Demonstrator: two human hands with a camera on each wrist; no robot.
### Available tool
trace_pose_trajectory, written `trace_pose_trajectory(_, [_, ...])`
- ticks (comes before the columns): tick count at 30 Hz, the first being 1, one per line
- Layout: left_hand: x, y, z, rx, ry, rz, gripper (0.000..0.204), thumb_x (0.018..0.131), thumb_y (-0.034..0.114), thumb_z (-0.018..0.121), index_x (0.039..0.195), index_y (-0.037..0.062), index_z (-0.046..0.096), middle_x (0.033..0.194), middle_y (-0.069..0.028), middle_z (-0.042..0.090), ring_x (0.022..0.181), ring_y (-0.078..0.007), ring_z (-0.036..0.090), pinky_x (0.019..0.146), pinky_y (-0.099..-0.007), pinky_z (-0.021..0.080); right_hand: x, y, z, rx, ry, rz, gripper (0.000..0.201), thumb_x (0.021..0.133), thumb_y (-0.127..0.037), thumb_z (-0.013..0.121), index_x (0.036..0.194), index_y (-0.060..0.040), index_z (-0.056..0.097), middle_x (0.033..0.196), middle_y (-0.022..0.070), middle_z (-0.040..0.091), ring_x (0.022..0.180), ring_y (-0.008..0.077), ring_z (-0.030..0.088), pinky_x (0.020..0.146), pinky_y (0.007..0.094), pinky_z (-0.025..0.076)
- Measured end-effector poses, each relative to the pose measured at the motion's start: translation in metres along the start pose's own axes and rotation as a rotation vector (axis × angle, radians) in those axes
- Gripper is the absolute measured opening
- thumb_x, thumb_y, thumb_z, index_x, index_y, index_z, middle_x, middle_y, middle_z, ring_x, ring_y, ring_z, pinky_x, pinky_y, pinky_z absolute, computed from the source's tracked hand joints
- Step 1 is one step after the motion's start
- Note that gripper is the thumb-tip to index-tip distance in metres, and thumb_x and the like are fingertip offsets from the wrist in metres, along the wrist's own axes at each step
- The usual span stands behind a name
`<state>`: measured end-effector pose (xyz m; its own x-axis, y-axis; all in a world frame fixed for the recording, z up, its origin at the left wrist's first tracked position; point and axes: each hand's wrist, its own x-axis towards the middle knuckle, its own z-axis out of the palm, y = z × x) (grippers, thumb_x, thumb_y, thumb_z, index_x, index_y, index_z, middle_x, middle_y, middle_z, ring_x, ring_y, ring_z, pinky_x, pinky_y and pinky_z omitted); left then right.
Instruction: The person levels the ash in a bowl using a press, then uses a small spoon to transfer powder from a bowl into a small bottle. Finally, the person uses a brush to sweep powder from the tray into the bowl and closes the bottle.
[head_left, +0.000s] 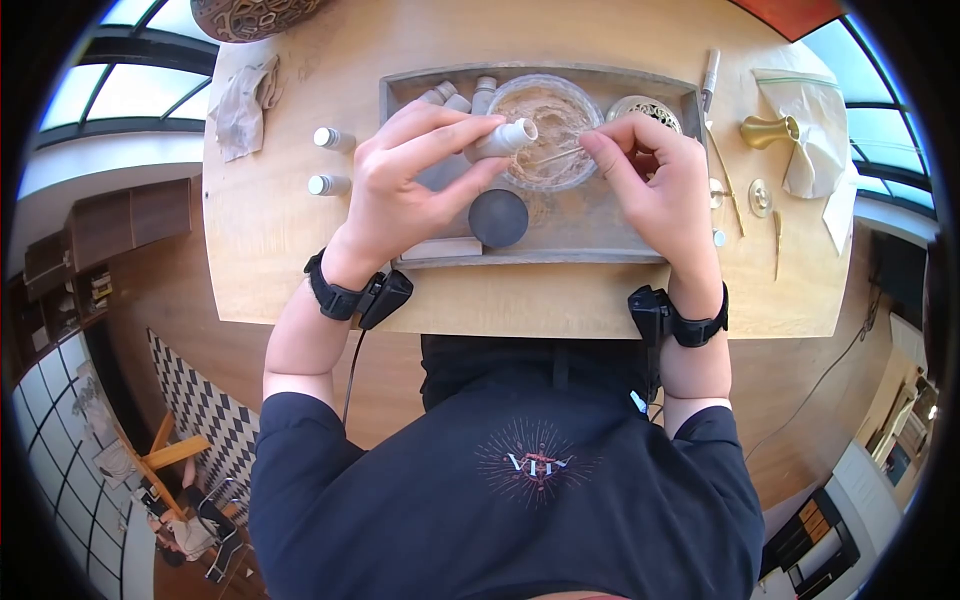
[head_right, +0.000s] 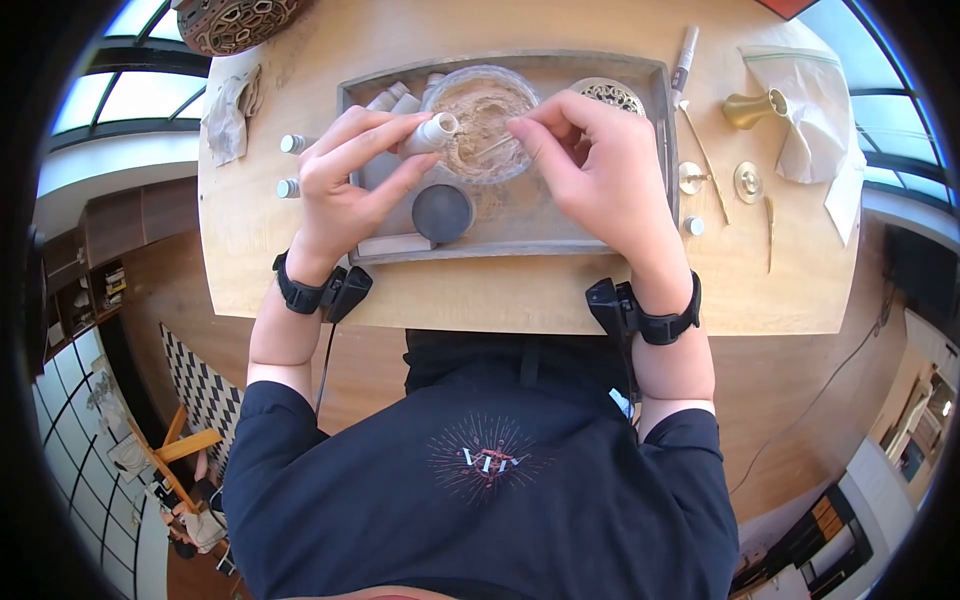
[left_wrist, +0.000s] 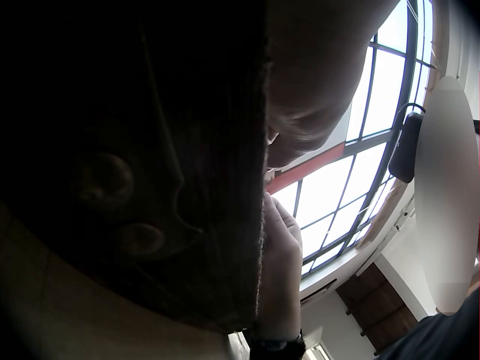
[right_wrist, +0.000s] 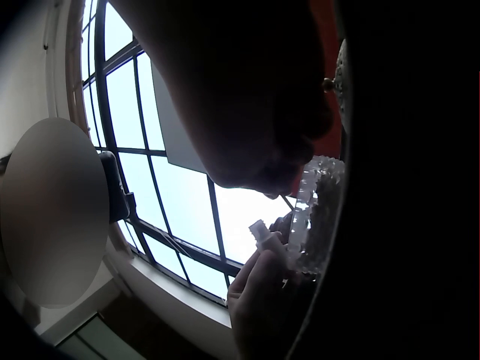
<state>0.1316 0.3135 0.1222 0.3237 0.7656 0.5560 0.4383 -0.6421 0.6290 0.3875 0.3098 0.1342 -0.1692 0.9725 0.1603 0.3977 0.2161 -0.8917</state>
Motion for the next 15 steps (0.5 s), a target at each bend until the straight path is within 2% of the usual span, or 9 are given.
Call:
trace_pose_trajectory(5, [0.000,-0.001,0.000,0.000,0.004,0.009,0.037,0.075,0.004,0.088,0.111,0.0054,0.080,0.093,-0.0095,0.074,0.081,-0.0216,0.068,0.073,-0.0317,0.056,0.003,0.010,-0.004,0.197,0.104,0.163,0.018,0.097,-0.017,0.076,0.090,-0.0005,0.074,0.069,-0.0055,0.062,0.062,0.0009,0.052,0.056,0.0197,0.038])
trace_pose_trajectory(8, [-0.001,0.000,-0.001,0.003,-0.008,-0.005,0.037,0.074,0.003,0.087,0.111,0.0056,0.080,0.094,-0.0095,0.074,0.082,-0.0219,0.068,0.074,-0.0321,0.056,0.006,0.006,-0.010,0.344,0.167,0.231,0.021,0.097,-0.019,0.076,0.090,-0.0002,0.073,0.070,-0.0052,0.063,0.063,0.0003,0.051,0.056,0.0183,0.036])
trace_pose_trajectory(15, [-0.001,-0.001,0.000,-0.005,-0.011,0.002,0.038,0.074,0.003,0.087,0.111,0.0061,0.080,0.094,-0.0091,0.074,0.081,-0.0221,0.067,0.073,-0.0325,0.056,0.004,-0.009,-0.008,0.422,0.237,0.169,0.020,0.097,-0.018,0.077,0.090,-0.0002,0.073,0.070,-0.0049,0.062,0.064,0.0001,0.052,0.056,0.0171,0.035])
